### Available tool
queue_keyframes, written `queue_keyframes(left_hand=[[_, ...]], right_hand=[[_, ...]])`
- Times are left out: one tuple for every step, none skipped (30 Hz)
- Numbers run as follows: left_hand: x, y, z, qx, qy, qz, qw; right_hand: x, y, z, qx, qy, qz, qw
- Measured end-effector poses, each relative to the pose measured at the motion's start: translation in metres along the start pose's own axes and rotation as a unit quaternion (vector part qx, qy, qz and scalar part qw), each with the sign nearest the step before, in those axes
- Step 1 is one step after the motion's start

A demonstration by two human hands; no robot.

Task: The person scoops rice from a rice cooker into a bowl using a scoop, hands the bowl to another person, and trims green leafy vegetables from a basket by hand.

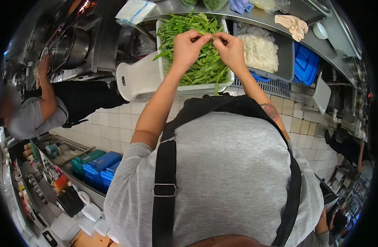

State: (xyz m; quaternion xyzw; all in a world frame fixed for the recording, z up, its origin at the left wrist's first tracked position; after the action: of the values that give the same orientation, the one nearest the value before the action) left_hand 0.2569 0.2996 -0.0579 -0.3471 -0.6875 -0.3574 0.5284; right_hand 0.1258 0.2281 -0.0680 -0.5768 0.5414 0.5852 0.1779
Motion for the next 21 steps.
queue_keyframes(left_hand=[[0.006,-0.001,0.005,0.021,-0.019,0.004,1.000],[0.012,-0.002,0.010,0.041,-0.037,0.009,0.998],[0.018,-0.004,0.015,0.055,-0.051,0.018,0.997],[0.021,-0.006,0.021,0.069,-0.065,0.028,0.995],[0.021,-0.006,0.025,0.081,-0.079,0.039,0.993],[0.008,-0.007,0.028,0.080,-0.086,0.049,0.992],[-0.001,-0.013,0.029,0.036,-0.053,-0.043,0.997],[-0.009,-0.013,0.032,-0.007,-0.021,-0.135,0.991],[-0.021,-0.012,0.034,-0.050,0.010,-0.225,0.973],[-0.052,-0.011,0.035,-0.087,0.023,-0.279,0.956],[-0.103,-0.007,0.036,-0.123,0.036,-0.332,0.934],[-0.147,-0.004,0.040,-0.159,0.050,-0.384,0.908],[-0.185,-0.011,0.054,-0.268,0.059,-0.402,0.873],[-0.218,-0.016,0.069,-0.373,0.067,-0.416,0.826],[-0.238,-0.022,0.084,-0.473,0.073,-0.425,0.768],[-0.227,-0.024,0.073,-0.457,0.084,-0.451,0.763],[-0.216,-0.030,0.062,-0.440,0.096,-0.475,0.756],[-0.203,-0.036,0.052,-0.423,0.107,-0.499,0.749],[-0.195,-0.040,0.036,-0.389,0.096,-0.524,0.752],[-0.189,-0.044,0.016,-0.353,0.084,-0.549,0.753],[-0.186,-0.046,-0.003,-0.318,0.071,-0.571,0.754]], right_hand=[[0.011,-0.005,-0.001,0.003,-0.021,-0.049,0.999],[0.024,-0.010,-0.001,0.005,-0.043,-0.098,0.994],[0.035,-0.014,-0.002,0.009,-0.064,-0.147,0.987],[0.053,-0.017,0.003,0.020,-0.149,-0.284,0.947],[0.073,-0.014,0.004,0.034,-0.190,-0.306,0.932],[0.100,-0.008,0.005,0.049,-0.232,-0.326,0.915],[0.117,0.001,0.009,0.064,-0.273,-0.345,0.896],[0.128,0.011,0.012,0.058,-0.280,-0.338,0.897],[0.131,0.023,0.019,0.051,-0.285,-0.332,0.898],[0.134,0.033,0.027,0.043,-0.293,-0.325,0.898],[0.141,0.045,0.034,0.050,-0.297,-0.314,0.901],[0.149,0.054,0.043,0.056,-0.301,-0.302,0.903],[0.157,0.062,0.052,0.063,-0.304,-0.291,0.905],[0.167,0.067,0.062,0.068,-0.311,-0.290,0.902],[0.179,0.070,0.072,0.073,-0.318,-0.289,0.900],[0.187,0.072,0.081,0.079,-0.324,-0.289,0.898],[0.195,0.074,0.090,0.086,-0.328,-0.286,0.896],[0.201,0.075,0.099,0.092,-0.332,-0.285,0.895],[0.198,0.076,0.104,0.099,-0.336,-0.283,0.893],[0.198,0.076,0.111,0.125,-0.353,-0.302,0.877],[0.194,0.076,0.114,0.122,-0.360,-0.306,0.873]])
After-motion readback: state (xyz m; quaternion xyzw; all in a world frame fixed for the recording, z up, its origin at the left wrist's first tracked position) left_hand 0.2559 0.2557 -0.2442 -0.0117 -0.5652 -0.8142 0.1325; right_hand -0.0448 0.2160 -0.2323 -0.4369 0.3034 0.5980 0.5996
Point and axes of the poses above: each hand's wrist, its own z-axis away from the middle knuckle, its own y-axis out of the back of the hand, x = y × z, the point moved 10 cm from there along -z, towards the middle knuckle, and after that the axes turned 6 degrees about z, right-handed, at the moved point
